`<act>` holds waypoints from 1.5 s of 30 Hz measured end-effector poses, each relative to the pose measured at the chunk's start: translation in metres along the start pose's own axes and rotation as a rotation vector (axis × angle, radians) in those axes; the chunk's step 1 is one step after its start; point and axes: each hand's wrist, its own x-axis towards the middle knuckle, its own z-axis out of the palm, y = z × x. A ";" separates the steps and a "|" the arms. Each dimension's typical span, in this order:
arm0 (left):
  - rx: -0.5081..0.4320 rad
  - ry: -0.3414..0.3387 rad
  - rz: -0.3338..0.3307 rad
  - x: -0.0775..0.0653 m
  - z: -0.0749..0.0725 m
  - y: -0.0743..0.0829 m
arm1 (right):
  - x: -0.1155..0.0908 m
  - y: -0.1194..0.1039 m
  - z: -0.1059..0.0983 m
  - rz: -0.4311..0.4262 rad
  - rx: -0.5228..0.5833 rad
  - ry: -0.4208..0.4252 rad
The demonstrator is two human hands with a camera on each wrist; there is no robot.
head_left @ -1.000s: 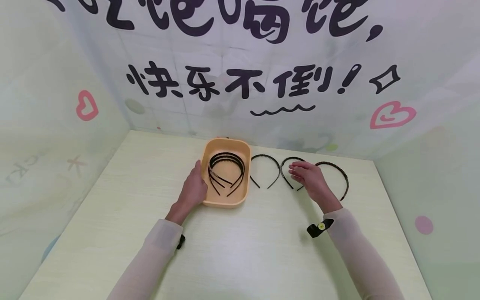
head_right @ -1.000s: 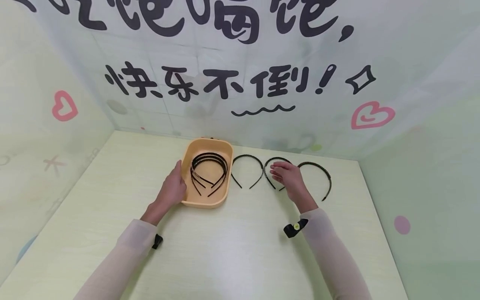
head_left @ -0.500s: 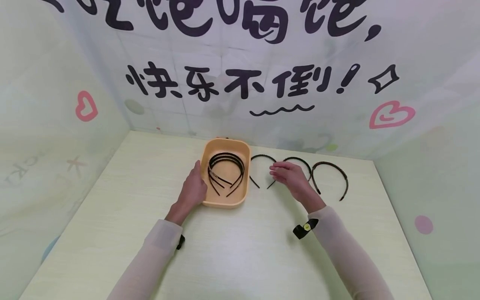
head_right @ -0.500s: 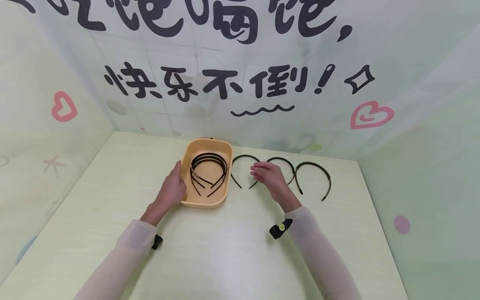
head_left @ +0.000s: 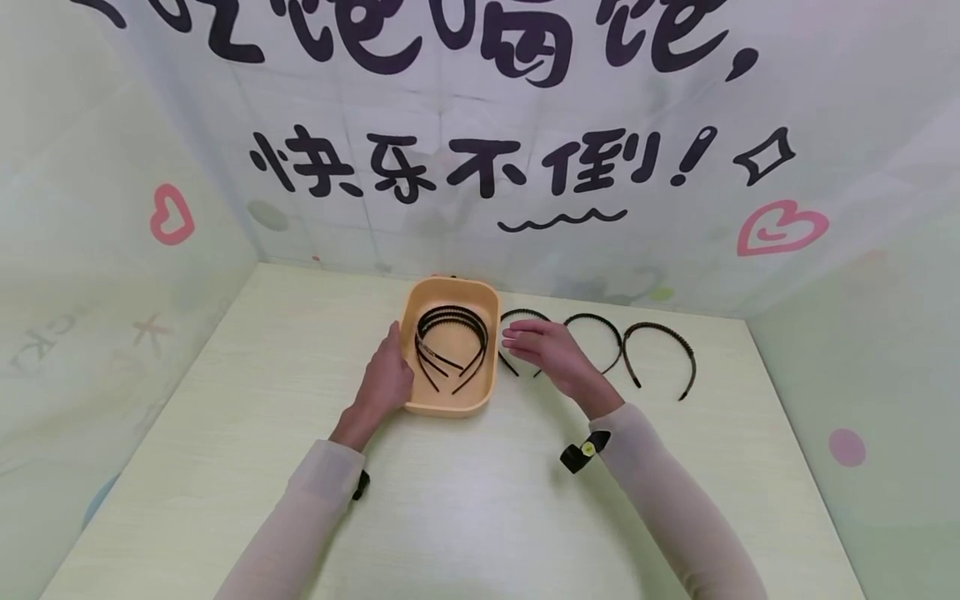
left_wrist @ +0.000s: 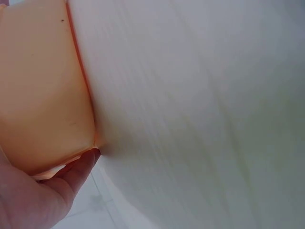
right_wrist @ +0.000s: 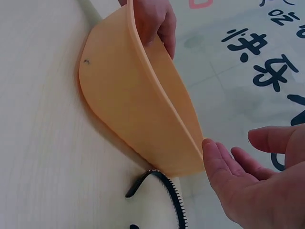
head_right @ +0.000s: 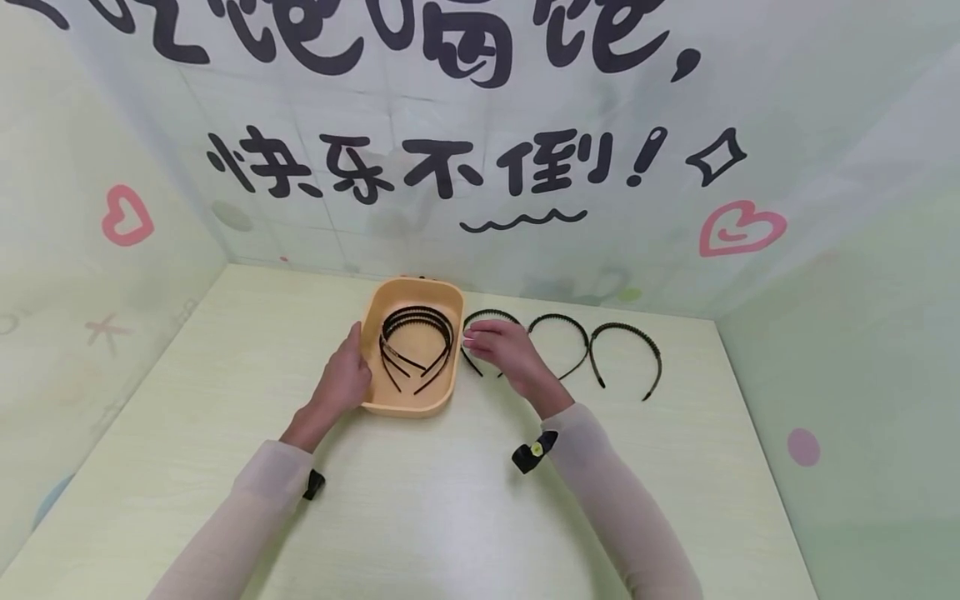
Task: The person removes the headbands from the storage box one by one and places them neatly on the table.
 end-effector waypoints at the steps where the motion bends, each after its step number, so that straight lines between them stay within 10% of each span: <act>1: -0.001 0.001 0.002 0.000 0.000 0.000 | 0.001 0.000 0.003 0.002 0.000 -0.011; 15: 0.005 0.012 0.025 0.002 0.001 -0.002 | 0.003 -0.009 0.045 0.102 0.017 -0.111; 26: 0.001 0.006 0.016 0.003 0.001 -0.002 | 0.007 -0.004 0.076 0.240 0.033 -0.028; 45: -0.006 0.016 0.014 0.002 0.000 -0.002 | 0.019 0.002 0.083 0.180 0.091 0.047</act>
